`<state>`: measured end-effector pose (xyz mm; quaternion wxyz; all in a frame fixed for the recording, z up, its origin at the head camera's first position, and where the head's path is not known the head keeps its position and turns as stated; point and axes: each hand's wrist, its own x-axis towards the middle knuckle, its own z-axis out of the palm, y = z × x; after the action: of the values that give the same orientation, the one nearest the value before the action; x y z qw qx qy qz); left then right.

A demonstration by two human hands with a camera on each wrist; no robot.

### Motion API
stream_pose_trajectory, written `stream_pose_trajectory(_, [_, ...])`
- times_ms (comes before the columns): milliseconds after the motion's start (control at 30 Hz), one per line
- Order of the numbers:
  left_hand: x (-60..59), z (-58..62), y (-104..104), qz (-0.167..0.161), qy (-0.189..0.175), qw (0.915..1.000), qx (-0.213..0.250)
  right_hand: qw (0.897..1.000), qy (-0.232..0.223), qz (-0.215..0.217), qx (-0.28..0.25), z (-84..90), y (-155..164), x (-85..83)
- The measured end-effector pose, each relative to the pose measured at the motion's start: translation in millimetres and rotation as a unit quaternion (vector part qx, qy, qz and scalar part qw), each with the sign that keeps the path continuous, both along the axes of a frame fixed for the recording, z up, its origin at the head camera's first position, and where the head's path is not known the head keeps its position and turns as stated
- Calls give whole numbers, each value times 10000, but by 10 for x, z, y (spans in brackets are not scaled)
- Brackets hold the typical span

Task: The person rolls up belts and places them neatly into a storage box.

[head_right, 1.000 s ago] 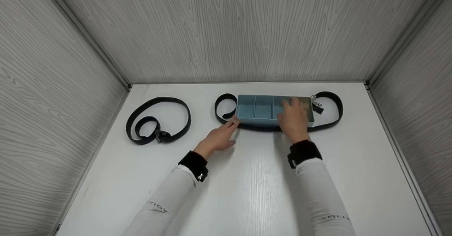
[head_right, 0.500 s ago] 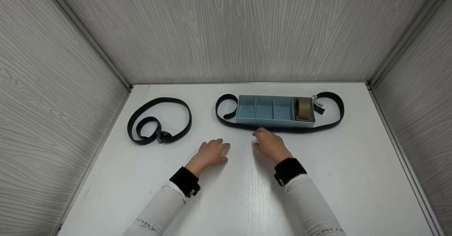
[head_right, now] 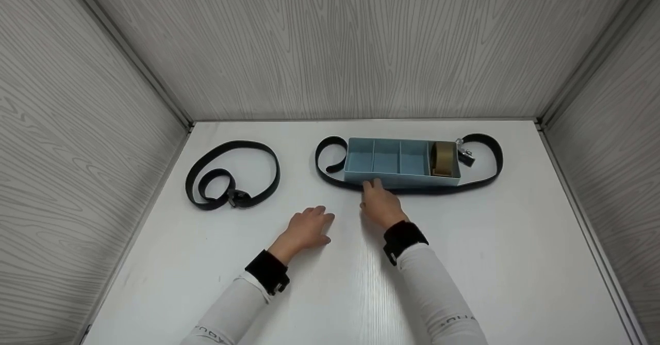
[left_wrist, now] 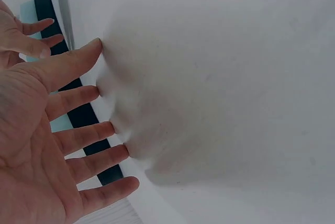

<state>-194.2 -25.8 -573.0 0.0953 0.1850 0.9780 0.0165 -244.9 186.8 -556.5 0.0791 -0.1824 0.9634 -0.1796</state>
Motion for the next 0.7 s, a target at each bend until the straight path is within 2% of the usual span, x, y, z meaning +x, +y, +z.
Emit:
stream_pose_trajectory(200, [-22,-46,-46,1,97,9995,313,9994,-109,300,-110,-12,-14,47])
stream_pose_trajectory(367, [-62,-49,-62,-82,691,9945,786,9986,-187,478,-113,39,53,164])
stream_pose_trajectory(533, [-56,-50,-80,-802,1201,9866,755,9952,-379,872,-219,88,162,312])
stream_pose_trajectory(700, [-11,-76,-109,-1353,1286,9815,433,9888,-710,1244,-408,138,293,473])
